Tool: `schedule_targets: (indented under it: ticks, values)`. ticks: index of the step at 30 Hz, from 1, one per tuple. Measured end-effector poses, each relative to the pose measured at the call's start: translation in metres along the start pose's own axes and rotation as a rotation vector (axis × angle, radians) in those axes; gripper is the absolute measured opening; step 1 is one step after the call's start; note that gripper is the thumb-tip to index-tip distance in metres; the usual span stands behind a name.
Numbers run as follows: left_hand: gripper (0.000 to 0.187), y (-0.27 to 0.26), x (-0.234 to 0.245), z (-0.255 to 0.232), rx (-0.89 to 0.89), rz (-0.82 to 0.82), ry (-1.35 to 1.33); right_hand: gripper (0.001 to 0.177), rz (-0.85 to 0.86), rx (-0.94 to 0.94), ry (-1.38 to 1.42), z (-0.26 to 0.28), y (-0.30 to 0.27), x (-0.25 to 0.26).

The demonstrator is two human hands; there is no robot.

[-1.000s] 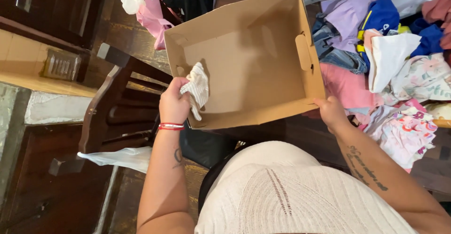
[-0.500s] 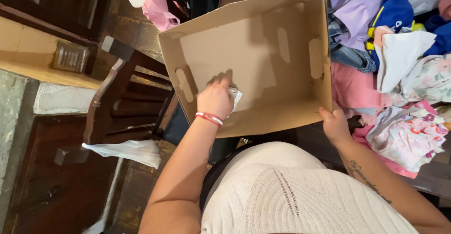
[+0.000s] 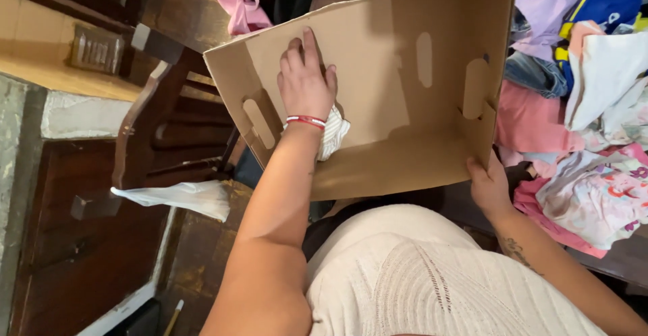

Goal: Sorting through a pile of mixed clothing items and placing selected pieces into a cardboard box.

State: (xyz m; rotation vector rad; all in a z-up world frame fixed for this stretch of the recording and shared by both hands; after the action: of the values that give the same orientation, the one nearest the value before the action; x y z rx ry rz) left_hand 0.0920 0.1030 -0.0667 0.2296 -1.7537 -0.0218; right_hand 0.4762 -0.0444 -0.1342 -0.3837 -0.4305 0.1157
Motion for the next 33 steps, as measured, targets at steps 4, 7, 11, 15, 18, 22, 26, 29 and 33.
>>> schedule_targets:
  ticks: [4,7,11,15,18,22,26,29,33]
  values:
    - [0.09,0.001,0.002,0.001,0.001,-0.035,0.019,0.037,0.011,0.037,-0.033,-0.014,0.002,-0.001]
    - [0.094,0.003,0.006,0.001,0.011,-0.028,0.024,0.037,-0.005,0.012,-0.024,-0.015,0.002,-0.002]
    - [0.09,0.007,0.017,0.0,0.009,-0.011,-0.035,0.033,0.008,-0.038,-0.033,-0.012,0.001,0.0]
    - [0.086,0.011,0.022,-0.001,0.007,0.005,-0.104,0.033,0.022,-0.03,-0.042,-0.02,0.003,0.001]
    - [0.074,0.006,0.019,-0.001,-0.05,-0.03,-0.13,0.026,0.016,0.061,0.015,-0.028,0.005,0.001]
    - [0.065,-0.002,0.012,0.004,-0.067,-0.047,-0.189,0.025,0.012,0.041,0.066,-0.023,0.005,0.0]
    - [0.052,-0.001,0.011,0.01,-0.062,-0.118,-0.388,0.028,0.004,0.095,0.03,-0.018,0.007,0.001]
    - [0.055,0.006,0.011,0.013,-0.022,-0.129,-0.391,0.03,0.004,0.088,0.028,-0.017,0.007,0.001]
    - [0.062,0.016,0.013,0.01,-0.003,-0.117,-0.359,0.031,0.003,0.089,0.002,-0.021,0.008,0.002]
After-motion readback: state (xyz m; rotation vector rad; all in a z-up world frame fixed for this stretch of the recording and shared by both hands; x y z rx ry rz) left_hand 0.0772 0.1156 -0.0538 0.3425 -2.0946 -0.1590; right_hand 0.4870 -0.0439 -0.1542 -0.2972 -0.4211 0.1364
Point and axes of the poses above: each hand's wrist, its own y-axis towards the middle knuckle, its own x-axis out of the back of the hand, z = x × y, the point moved 3 cm from there along y, towards the middle knuckle, and after that the axes turned 7 degrees about z, right-handed, at the moved point
